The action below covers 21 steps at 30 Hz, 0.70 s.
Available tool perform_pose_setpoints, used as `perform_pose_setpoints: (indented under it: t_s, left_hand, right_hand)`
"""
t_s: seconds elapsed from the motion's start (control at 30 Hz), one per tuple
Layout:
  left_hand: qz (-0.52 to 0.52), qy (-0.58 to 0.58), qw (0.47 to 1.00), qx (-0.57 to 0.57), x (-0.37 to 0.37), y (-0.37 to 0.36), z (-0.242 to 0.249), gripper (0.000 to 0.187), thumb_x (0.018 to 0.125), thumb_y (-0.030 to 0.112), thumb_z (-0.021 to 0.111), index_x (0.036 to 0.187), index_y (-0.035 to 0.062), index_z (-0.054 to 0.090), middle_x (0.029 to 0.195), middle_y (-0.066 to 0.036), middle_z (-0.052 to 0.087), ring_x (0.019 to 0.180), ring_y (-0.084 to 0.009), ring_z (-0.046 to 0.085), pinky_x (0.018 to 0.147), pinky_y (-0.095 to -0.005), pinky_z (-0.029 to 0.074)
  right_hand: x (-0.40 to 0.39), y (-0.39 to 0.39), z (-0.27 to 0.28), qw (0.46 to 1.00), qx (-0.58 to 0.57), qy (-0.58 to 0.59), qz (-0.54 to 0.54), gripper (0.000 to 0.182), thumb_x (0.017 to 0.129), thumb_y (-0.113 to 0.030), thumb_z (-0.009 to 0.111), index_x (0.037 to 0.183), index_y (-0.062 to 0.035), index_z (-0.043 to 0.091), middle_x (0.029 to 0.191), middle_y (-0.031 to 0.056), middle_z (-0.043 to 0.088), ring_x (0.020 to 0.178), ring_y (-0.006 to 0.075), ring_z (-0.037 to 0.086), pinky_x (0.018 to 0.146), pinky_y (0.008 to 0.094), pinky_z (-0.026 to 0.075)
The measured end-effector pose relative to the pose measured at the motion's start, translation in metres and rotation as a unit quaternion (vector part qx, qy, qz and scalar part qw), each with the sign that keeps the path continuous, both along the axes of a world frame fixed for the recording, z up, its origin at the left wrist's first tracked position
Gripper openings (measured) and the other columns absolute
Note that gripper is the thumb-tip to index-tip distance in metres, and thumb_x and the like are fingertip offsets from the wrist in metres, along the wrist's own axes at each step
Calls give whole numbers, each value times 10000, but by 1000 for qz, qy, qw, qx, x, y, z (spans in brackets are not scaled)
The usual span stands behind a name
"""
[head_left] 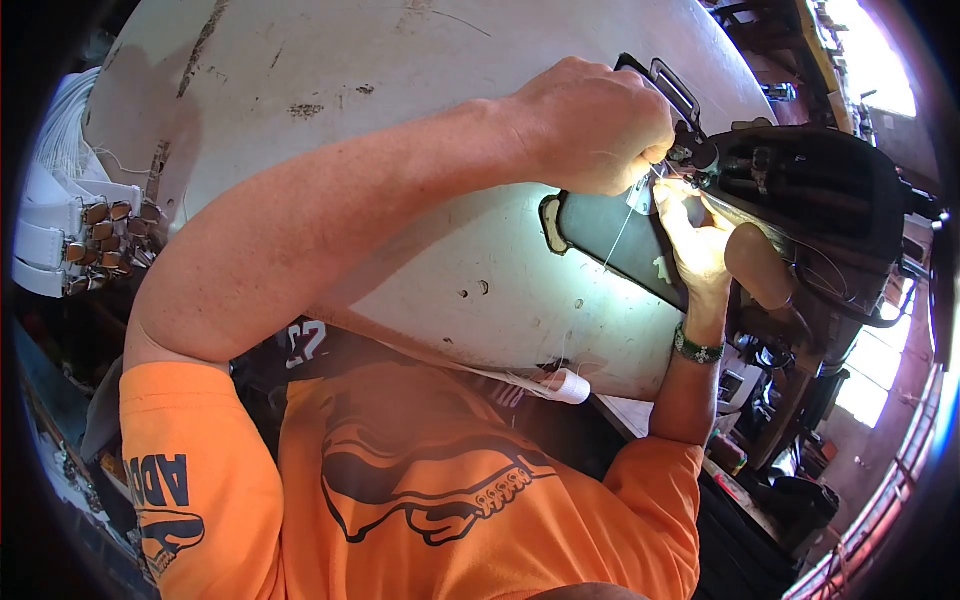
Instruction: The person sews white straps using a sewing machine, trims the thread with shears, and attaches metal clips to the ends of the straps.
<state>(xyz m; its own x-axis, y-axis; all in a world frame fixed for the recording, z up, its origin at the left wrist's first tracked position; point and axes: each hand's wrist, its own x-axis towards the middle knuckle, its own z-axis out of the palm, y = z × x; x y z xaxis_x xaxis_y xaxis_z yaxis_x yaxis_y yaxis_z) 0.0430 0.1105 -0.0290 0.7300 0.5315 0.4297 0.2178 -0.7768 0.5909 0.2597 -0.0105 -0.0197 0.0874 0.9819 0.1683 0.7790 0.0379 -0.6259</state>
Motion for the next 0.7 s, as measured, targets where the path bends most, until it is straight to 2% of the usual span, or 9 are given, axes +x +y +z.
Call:
perform_pose_setpoints:
  t_s: [0.23, 0.4, 0.47, 0.53, 0.57, 0.63, 0.7]
  left_hand:
    - [-17, 26, 999, -17, -4, 0, 5, 179, 846, 77, 662, 943, 80, 813, 757, -126, 742, 706, -287, 724, 702, -411, 581]
    - [-7, 25, 1000, 15, -2, 1, 0, 119, 871, 86, 667, 888, 64, 783, 878, -136, 752, 793, -293, 731, 731, -426, 581]
    - [8, 45, 998, 50, -3, 0, 2, 107, 887, 98, 673, 854, 60, 767, 948, -144, 755, 825, -303, 732, 740, -431, 581]
    - [11, 67, 996, 62, -6, 1, 5, 116, 900, 108, 673, 835, 59, 756, 957, -143, 748, 818, -316, 730, 737, -432, 582]
    - [13, 78, 994, 69, -8, 0, 7, 124, 907, 114, 673, 826, 59, 751, 962, -143, 745, 815, -322, 729, 735, -432, 582]
    - [18, 33, 994, 106, -10, 0, 1, 116, 906, 117, 672, 854, 62, 761, 949, -141, 738, 811, -322, 726, 733, -428, 583]
    - [21, 8, 992, 127, -12, -1, -1, 115, 905, 120, 672, 877, 69, 772, 952, -143, 735, 806, -321, 724, 730, -427, 582]
  right_hand:
    - [10, -3, 4, 998, -30, 43, 34, 55, 936, -37, 726, 936, 13, 748, 824, 0, 674, 731, 84, 576, 697, 248, 476]
    - [20, 1, 4, 985, -21, 89, 148, 29, 884, 15, 669, 871, 5, 693, 809, 19, 622, 682, 80, 504, 651, 246, 414]
    - [36, -8, -4, 971, -88, 214, 61, 30, 843, -4, 680, 870, 8, 686, 852, 41, 626, 732, 104, 525, 673, 264, 426]
    - [48, -11, -5, 966, -99, 233, 48, 66, 804, -27, 690, 858, 9, 680, 887, 61, 628, 784, 129, 542, 691, 281, 432]
    - [53, -10, -4, 975, -76, 192, 79, 80, 786, -41, 694, 847, 8, 678, 900, 70, 628, 811, 143, 550, 698, 289, 432]
    - [59, -11, 2, 977, -76, 162, 116, 119, 766, -44, 707, 871, 5, 684, 955, 87, 640, 876, 162, 569, 738, 301, 444]
    - [64, -14, 19, 966, -123, 186, 127, 182, 764, -21, 724, 942, 3, 699, 1041, 103, 663, 951, 176, 593, 804, 308, 467]
